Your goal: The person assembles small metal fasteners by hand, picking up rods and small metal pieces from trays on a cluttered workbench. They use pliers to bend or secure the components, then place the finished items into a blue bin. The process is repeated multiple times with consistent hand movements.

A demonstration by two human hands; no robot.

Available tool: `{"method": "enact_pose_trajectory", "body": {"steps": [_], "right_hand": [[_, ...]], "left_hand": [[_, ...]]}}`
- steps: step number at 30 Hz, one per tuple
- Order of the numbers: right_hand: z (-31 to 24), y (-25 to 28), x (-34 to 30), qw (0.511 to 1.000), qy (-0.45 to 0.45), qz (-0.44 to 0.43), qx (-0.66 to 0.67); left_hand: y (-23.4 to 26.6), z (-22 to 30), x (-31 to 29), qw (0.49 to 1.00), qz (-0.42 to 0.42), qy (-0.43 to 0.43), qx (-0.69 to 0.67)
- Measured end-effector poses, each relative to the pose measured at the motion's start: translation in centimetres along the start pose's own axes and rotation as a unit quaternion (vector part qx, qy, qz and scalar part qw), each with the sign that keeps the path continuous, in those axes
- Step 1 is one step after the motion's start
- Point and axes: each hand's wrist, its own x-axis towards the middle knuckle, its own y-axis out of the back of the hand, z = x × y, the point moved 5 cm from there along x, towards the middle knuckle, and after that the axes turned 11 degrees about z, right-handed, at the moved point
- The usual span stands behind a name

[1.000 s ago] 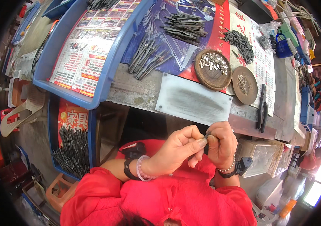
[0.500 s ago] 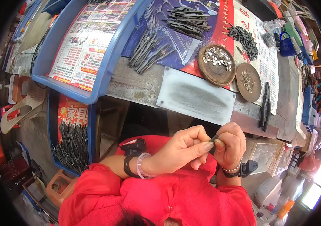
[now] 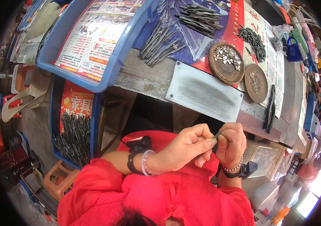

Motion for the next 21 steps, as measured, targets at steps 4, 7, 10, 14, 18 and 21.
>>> {"method": "enact_pose_trajectory", "body": {"steps": [4,7,10,14,18,21], "right_hand": [[0.1,-0.2,0.0,0.996,-0.056,-0.009,0.063],[0.1,-0.3,-0.1,0.994,-0.076,0.005,0.077],[0.1,-0.4,-0.5,0.994,-0.091,0.02,0.061],[0.5,-0.5,-1.3,0.991,-0.111,0.037,0.065],[1.5,-0.8,-1.7,0.962,-0.187,0.038,0.194],[2.1,-1.3,-1.9,0.908,-0.28,0.041,0.309]], "left_hand": [[0.0,-0.1,-0.1,1.0,0.006,0.007,-0.003],[0.0,-0.1,0.0,1.0,0.002,0.016,-0.021],[0.0,-0.1,0.2,0.999,-0.004,0.024,-0.04],[0.0,-0.3,0.5,0.999,-0.009,0.03,-0.036],[0.1,-0.3,0.6,1.0,-0.008,0.026,-0.015],[0.0,-0.3,0.5,0.999,-0.019,0.028,-0.01]]}}
